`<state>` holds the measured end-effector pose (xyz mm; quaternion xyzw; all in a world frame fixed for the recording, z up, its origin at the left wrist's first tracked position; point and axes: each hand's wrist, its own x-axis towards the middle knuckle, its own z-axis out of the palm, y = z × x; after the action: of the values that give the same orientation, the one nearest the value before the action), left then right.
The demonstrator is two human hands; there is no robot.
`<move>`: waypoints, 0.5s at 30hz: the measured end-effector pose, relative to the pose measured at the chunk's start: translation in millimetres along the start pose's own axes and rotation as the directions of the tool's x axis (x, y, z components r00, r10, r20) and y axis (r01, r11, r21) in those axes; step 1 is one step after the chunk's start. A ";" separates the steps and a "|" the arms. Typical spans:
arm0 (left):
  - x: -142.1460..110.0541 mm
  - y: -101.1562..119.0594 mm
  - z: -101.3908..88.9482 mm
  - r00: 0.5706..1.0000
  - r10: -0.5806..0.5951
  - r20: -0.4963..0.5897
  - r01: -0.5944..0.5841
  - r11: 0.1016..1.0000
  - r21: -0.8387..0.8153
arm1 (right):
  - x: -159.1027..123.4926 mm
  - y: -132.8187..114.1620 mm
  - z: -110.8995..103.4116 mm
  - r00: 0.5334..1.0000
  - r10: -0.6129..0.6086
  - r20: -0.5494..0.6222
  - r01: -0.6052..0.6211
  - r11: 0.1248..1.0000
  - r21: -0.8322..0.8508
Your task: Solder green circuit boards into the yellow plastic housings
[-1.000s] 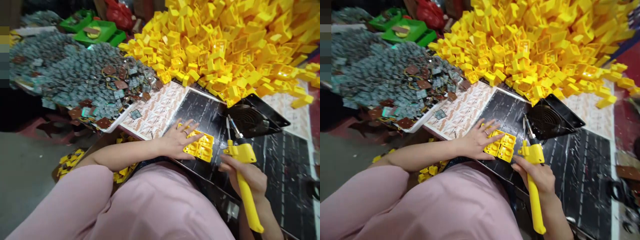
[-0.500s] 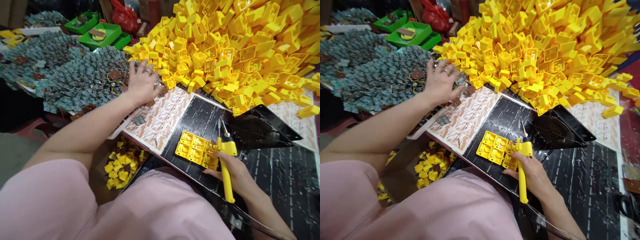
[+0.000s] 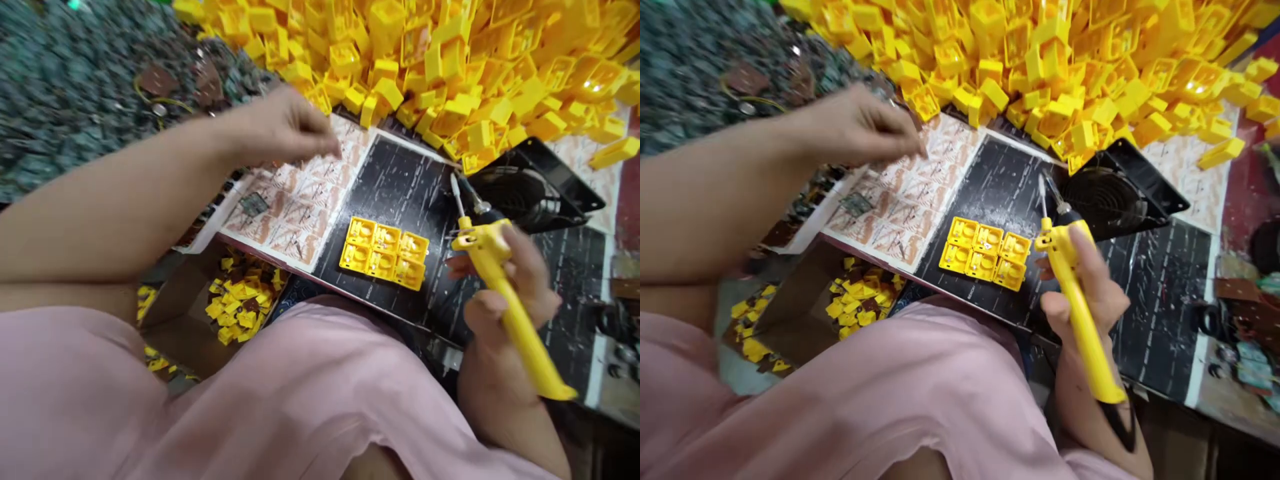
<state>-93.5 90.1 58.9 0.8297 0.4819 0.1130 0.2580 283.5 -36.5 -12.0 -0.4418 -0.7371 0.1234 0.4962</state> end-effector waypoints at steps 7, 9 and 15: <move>-31.2 44.6 93.3 0.996 0.033 0.088 -0.043 0.994 0.104 | -3.7 -11.3 -3.1 0.873 0.009 -0.487 -0.007 1.000 0.006; -40.4 44.2 99.2 0.998 0.039 0.048 -0.044 0.994 0.101 | -6.8 -6.6 -7.9 0.878 0.116 -0.465 -0.084 0.993 0.088; -59.5 44.7 109.9 0.997 0.074 -0.027 -0.073 0.996 0.048 | -4.8 15.2 -14.4 0.875 0.339 -0.346 -0.194 0.900 0.392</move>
<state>-42.8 -14.1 -5.9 0.8511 0.4571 0.1229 0.2273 304.2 -35.0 -17.6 -0.4625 -0.5155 0.2243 0.6857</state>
